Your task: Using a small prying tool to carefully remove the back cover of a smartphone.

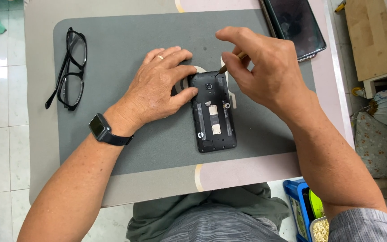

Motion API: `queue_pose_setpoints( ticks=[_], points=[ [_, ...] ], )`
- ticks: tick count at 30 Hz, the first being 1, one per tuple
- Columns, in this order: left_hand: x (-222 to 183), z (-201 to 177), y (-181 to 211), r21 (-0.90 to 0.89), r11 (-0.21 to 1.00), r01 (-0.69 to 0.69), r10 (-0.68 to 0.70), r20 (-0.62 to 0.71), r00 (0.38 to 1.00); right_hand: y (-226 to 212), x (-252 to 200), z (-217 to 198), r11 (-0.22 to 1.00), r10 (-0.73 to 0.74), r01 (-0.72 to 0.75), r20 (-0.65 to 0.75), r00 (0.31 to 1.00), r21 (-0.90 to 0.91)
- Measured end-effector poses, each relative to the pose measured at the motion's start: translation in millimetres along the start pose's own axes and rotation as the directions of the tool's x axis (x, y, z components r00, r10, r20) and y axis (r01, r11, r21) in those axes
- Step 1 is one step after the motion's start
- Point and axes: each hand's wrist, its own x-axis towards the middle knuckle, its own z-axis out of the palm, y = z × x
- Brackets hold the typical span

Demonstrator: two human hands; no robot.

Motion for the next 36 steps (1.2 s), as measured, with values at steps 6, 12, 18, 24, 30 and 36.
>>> queue_pose_setpoints(
  ticks=[6, 12, 18, 24, 30, 36],
  points=[
    [1, -2, 0, -0.030, 0.999, 0.020, -0.019, 0.021, 1.000, -8, 13, 2, 0.998, 0.033, -0.033, 0.000, 0.999, -0.057],
    [0, -2, 2, -0.038, 0.999, 0.030, -0.030, -0.005, 1.000, -13, 21, -2, 0.997, 0.070, -0.067, 0.090, 0.993, -0.035],
    [0, 3, -2, 0.040, 0.999, 0.007, -0.003, -0.099, 0.995, -4, 20, 11, 0.990, -0.026, 0.023, -0.021, 0.999, -0.136],
    [-6, 10, -3, 0.225, 0.973, 0.045, -0.016, -0.127, 0.992, 2, 20, 17, 0.987, -0.050, 0.041, -0.058, 0.997, -0.153],
    [-20, 15, 15, 0.183, 0.960, 0.214, -0.185, -0.163, 0.969, -1, 14, 16, 0.992, -0.120, 0.115, -0.105, 0.987, -0.053],
    [-45, 43, 106, 0.214, 0.834, 0.508, -0.480, -0.170, 0.860, 6, 9, 27, 0.998, -0.031, 0.023, -0.132, 0.991, -0.062]
  ],
)
